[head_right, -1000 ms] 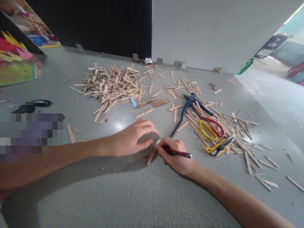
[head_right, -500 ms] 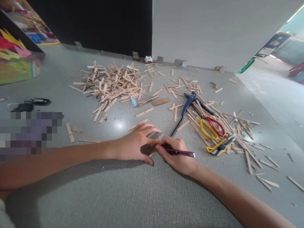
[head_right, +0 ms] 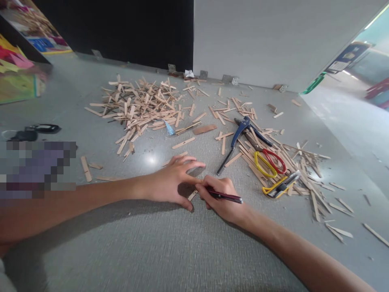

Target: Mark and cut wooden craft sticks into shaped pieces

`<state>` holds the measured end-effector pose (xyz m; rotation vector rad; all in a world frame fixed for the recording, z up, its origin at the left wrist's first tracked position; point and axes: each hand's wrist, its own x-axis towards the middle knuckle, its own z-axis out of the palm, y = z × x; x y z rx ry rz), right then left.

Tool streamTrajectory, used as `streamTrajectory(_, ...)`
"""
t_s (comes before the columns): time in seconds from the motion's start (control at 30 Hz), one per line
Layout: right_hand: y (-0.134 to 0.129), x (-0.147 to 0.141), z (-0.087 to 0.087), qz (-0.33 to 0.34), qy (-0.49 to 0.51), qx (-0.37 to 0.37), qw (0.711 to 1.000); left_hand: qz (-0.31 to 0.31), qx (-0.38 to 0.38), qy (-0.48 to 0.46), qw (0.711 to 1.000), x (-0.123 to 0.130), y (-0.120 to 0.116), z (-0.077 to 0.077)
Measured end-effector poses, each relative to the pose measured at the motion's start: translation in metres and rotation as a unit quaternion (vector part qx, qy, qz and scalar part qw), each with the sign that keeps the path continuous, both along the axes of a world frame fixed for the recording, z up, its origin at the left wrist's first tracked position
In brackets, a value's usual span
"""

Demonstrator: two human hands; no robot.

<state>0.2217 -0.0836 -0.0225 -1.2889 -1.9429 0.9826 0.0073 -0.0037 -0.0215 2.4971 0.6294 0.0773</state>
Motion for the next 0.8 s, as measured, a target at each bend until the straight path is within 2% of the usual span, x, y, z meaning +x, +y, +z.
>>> streamTrajectory(0.3, 0.0011, -0.0013, -0.0001, 0.004, 0.001, 0.0, 1.0, -0.002, -0.006, 0.01, 1.0, -0.0005, 0.0004, 0.0029)
streamTrajectory(0.57, 0.0025, 0.0034, -0.002, 0.057, -0.041, 0.081, 0.994, -0.013, 0.005, 0.012, 1.0, -0.0013, 0.0013, 0.0029)
streamTrajectory(0.8, 0.0046, 0.0072, 0.002, 0.106, -0.058, 0.103, 0.987, -0.026, 0.031, 0.037, 0.998, -0.001, 0.0005, 0.0046)
